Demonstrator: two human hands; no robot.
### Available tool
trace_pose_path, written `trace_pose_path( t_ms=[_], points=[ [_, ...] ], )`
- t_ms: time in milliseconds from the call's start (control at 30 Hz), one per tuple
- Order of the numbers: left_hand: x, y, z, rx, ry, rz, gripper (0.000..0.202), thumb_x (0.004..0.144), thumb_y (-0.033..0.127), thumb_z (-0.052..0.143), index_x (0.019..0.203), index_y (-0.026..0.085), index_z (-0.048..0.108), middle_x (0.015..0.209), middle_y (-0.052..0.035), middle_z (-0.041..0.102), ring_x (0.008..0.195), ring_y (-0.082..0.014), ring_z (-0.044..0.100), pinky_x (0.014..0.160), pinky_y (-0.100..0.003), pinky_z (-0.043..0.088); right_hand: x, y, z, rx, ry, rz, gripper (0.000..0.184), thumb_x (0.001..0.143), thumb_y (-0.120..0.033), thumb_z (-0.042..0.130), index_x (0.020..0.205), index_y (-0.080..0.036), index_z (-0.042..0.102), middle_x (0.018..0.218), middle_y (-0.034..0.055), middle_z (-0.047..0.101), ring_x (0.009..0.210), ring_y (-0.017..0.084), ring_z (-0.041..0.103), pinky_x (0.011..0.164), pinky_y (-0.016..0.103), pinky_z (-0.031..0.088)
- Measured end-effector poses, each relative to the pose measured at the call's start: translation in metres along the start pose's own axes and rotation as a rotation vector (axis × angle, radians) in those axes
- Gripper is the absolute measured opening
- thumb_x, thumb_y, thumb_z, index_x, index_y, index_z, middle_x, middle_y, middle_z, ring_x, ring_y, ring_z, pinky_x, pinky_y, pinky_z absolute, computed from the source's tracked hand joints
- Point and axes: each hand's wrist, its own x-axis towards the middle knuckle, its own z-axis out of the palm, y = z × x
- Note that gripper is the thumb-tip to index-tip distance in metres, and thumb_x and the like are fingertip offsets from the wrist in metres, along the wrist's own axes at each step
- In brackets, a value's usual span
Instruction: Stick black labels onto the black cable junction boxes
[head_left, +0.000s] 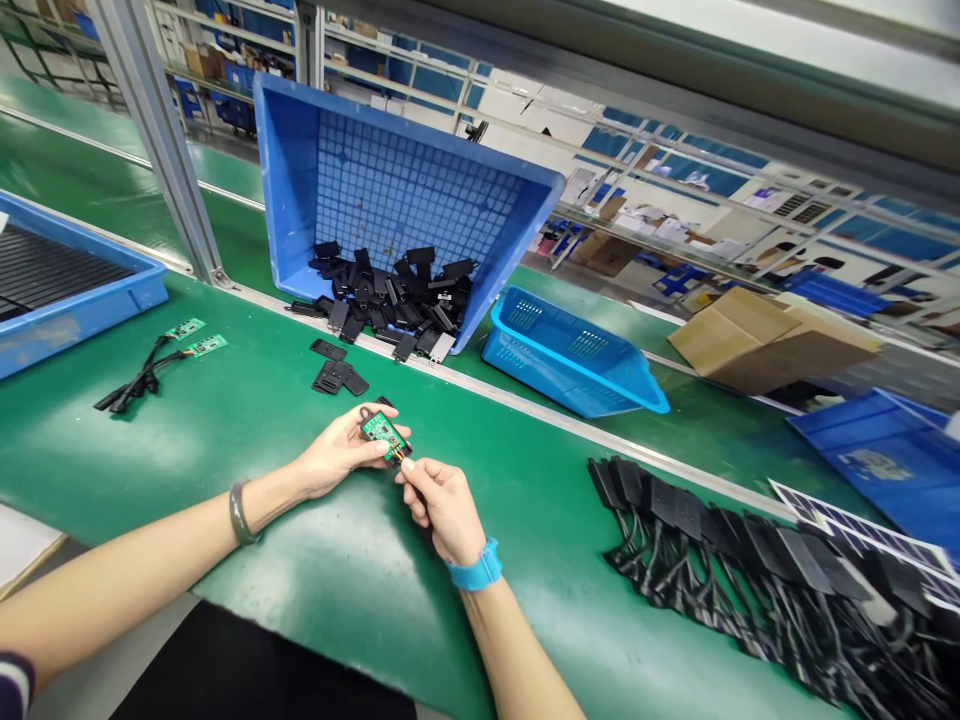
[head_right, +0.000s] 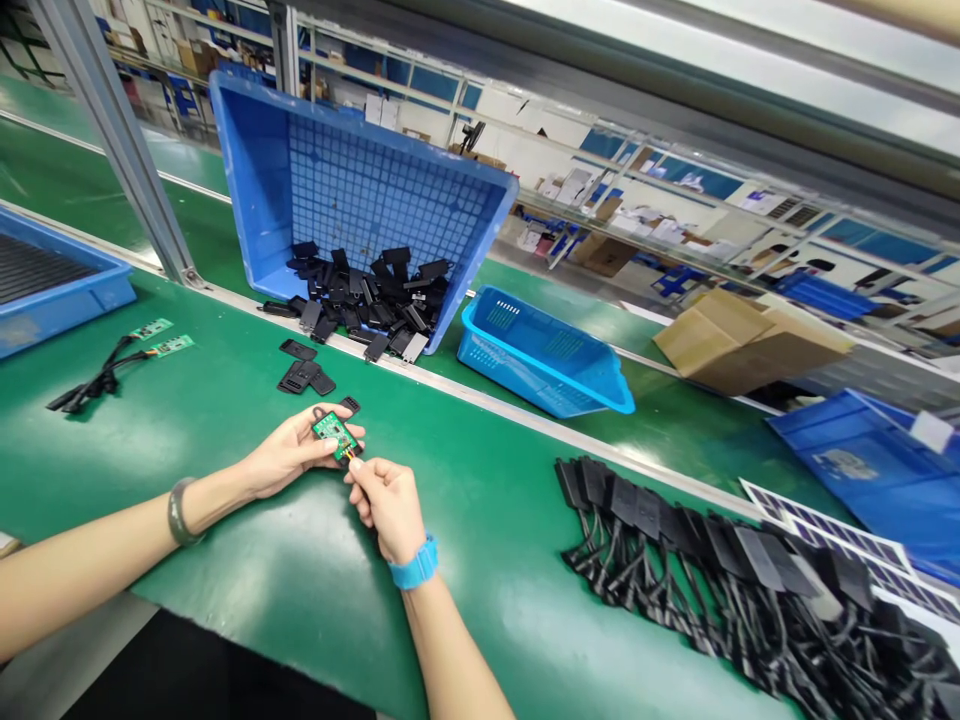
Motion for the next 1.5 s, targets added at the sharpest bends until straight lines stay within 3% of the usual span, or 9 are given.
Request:
trace_pose_path(
  t_ms=[167,500,700,1033,1200,1300,1400,1500],
  points=[
    [0.001,-0.004,0.002,-0.040,0.043,0.031,0.046,0.077,0.040,0.080,0.110,0.018,0.057,0.108,-0.0109,0.072,0.099,-0.0257,0.070,0.079,-0.036,0.058,0.000,0.002,0.004,-0.004,-0.007,0.010,0.047,0.064,-0.058,0.078,0.064,-0.014,0.063,0.044,-0.0052,0.052,0.033,0.002,0.030,0.031,0.017,0.019],
    [0.000,-0.004,0.006,0.014,0.170,0.028,0.052,0.070,0.044,0.084,0.103,0.015,0.057,0.098,-0.0107,0.075,0.085,-0.0234,0.074,0.068,-0.030,0.058,0.002,0.011,0.005,-0.181,-0.001,-0.039,0.044,0.070,-0.058,0.073,0.066,-0.016,0.061,0.048,-0.0033,0.056,0.036,0.005,0.037,0.034,0.019,0.023],
    [-0.002,-0.004,0.006,0.050,0.162,0.027,0.056,0.071,0.048,0.082,0.107,0.017,0.053,0.096,-0.0102,0.075,0.087,-0.0239,0.074,0.071,-0.031,0.057,0.004,0.013,0.001,-0.337,0.016,-0.211,0.038,0.074,-0.052,0.069,0.062,-0.017,0.063,0.053,-0.0008,0.059,0.044,0.008,0.043,0.044,0.021,0.032],
    [-0.006,-0.003,0.004,0.074,0.086,-0.004,0.053,0.075,0.048,0.078,0.107,0.018,0.048,0.089,-0.0083,0.076,0.079,-0.0203,0.072,0.069,-0.030,0.056,0.006,0.015,-0.001,-0.372,-0.085,-0.183,0.032,0.076,-0.046,0.065,0.068,-0.016,0.069,0.055,0.0011,0.062,0.047,0.010,0.044,0.046,0.022,0.032],
    [-0.011,-0.004,0.010,0.185,0.125,0.109,0.042,0.082,0.047,0.070,0.104,0.019,0.048,0.091,-0.0081,0.075,0.084,-0.0205,0.072,0.072,-0.030,0.056,0.005,0.012,0.004,-0.501,0.043,-0.238,0.031,0.079,-0.042,0.063,0.059,-0.017,0.063,0.050,-0.0012,0.058,0.047,0.010,0.043,0.048,0.022,0.034],
    [-0.012,-0.004,0.013,0.275,0.151,0.185,0.038,0.084,0.046,0.067,0.103,0.019,0.050,0.090,-0.0081,0.075,0.085,-0.0209,0.072,0.076,-0.031,0.055,0.008,0.013,0.006,-0.531,0.052,-0.253,0.034,0.080,-0.041,0.063,0.056,-0.018,0.058,0.048,-0.0027,0.056,0.044,0.009,0.042,0.049,0.022,0.036],
    [-0.003,0.001,0.007,0.299,0.178,0.194,0.039,0.083,0.045,0.066,0.106,0.018,0.051,0.090,-0.0088,0.074,0.082,-0.0218,0.072,0.074,-0.032,0.056,0.014,0.014,0.003,-0.540,-0.007,-0.299,0.031,0.083,-0.042,0.062,0.063,-0.018,0.062,0.054,-0.0019,0.060,0.047,0.011,0.048,0.051,0.023,0.039],
    [0.013,0.007,-0.012,0.312,0.251,0.156,0.038,0.080,0.040,0.068,0.107,0.018,0.054,0.101,-0.0092,0.073,0.079,-0.0203,0.071,0.071,-0.032,0.056,0.020,0.016,-0.004,-0.628,-0.008,-0.424,0.025,0.088,-0.040,0.058,0.083,-0.018,0.069,0.070,0.0012,0.067,0.061,0.014,0.057,0.061,0.025,0.046]
  ],
)
